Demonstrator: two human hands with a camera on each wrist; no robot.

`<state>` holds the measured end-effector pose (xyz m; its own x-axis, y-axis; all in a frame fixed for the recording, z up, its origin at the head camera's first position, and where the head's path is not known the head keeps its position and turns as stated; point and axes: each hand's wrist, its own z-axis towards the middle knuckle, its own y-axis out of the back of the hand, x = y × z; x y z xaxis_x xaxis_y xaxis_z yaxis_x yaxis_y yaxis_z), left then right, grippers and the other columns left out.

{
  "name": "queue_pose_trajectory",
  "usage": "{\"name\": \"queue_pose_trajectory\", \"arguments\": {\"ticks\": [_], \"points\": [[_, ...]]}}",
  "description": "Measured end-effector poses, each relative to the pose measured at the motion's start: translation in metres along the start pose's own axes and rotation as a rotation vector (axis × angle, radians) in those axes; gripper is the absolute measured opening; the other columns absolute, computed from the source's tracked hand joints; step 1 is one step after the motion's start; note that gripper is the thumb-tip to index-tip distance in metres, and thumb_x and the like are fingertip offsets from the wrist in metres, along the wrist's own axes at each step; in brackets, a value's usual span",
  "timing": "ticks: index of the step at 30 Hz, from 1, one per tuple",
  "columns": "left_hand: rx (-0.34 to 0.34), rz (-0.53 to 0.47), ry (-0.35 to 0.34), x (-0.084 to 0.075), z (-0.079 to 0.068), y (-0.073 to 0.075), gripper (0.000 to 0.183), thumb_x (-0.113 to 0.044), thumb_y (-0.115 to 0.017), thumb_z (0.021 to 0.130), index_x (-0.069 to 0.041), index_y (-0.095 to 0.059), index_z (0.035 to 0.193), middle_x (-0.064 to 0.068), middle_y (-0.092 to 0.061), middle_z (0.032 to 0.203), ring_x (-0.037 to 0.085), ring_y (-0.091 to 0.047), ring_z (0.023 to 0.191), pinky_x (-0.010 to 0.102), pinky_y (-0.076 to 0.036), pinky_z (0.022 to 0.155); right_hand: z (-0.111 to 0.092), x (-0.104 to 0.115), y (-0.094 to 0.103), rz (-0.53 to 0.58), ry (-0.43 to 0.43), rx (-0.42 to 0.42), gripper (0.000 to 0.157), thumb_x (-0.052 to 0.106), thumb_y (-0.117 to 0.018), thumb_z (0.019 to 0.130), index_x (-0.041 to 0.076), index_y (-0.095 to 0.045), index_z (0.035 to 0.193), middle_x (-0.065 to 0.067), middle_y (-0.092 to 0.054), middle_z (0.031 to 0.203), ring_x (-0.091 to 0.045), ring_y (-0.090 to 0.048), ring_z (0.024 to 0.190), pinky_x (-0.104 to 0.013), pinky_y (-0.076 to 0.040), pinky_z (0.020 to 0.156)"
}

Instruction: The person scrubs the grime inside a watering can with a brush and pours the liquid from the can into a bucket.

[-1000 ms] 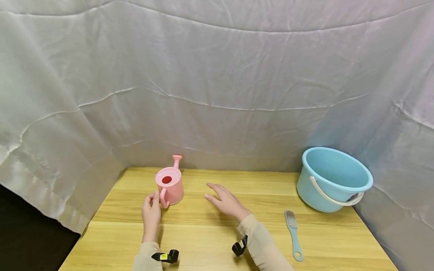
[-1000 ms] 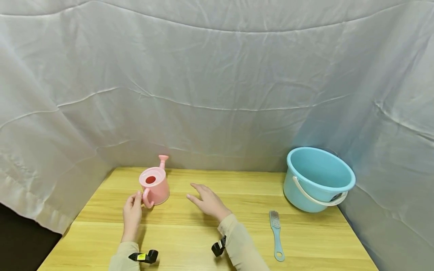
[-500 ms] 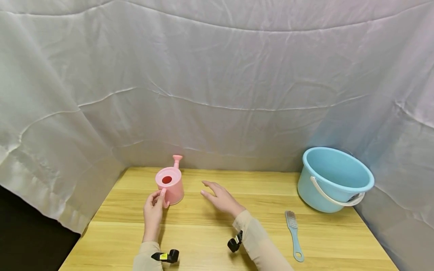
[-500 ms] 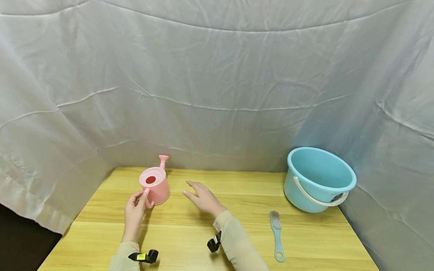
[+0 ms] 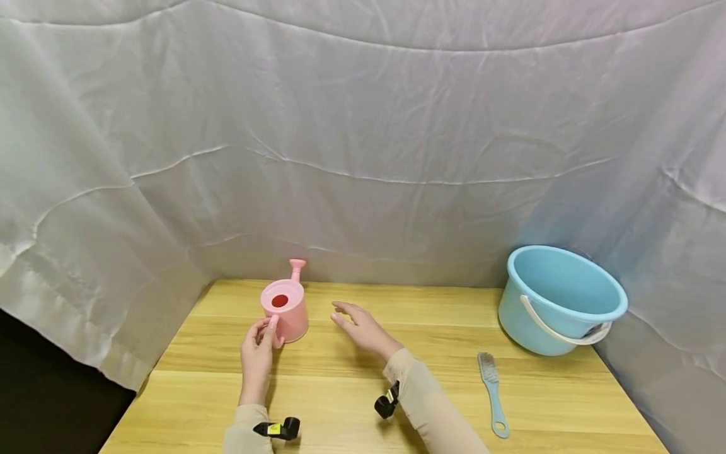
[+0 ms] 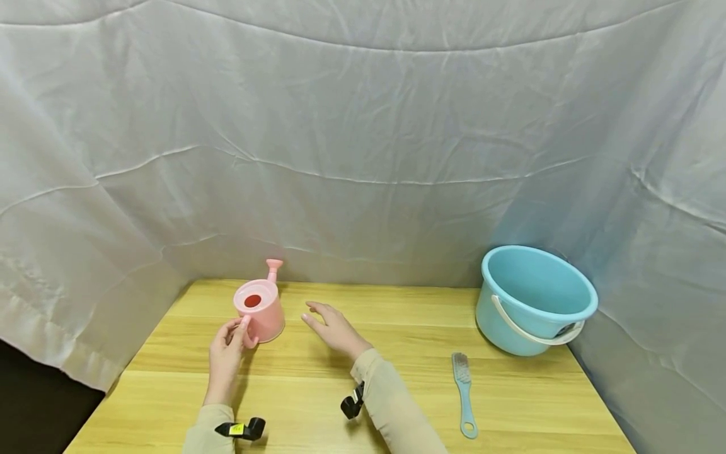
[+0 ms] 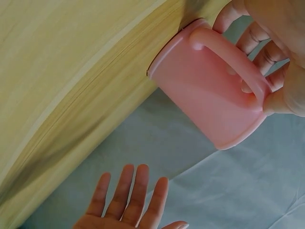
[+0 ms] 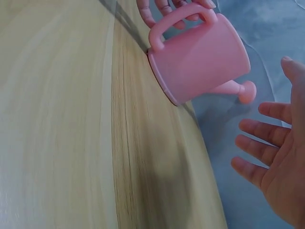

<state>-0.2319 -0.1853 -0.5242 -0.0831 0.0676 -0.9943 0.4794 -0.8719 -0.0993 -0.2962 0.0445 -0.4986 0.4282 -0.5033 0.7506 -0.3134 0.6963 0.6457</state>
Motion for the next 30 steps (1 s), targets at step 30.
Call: {"name": "queue_pose_trajectory", "arguments": {"ticks": [30], "points": [[0.051,0.012,0.001,-0.001,0.002,0.003,0.042,-0.032,-0.058,0.098,0.002,-0.059,0.121,0.010,-0.057,0.107,0.012,-0.059,0.094,0.031,-0.063,0.083,0.012,0.009,-0.016,0.193,-0.098,-0.069,0.056,0.047,-0.036,0.104,0.009,-0.046,0.144,-0.015,-0.049,0.146,-0.034,-0.046,0.135,-0.051,-0.039,0.117]]}}
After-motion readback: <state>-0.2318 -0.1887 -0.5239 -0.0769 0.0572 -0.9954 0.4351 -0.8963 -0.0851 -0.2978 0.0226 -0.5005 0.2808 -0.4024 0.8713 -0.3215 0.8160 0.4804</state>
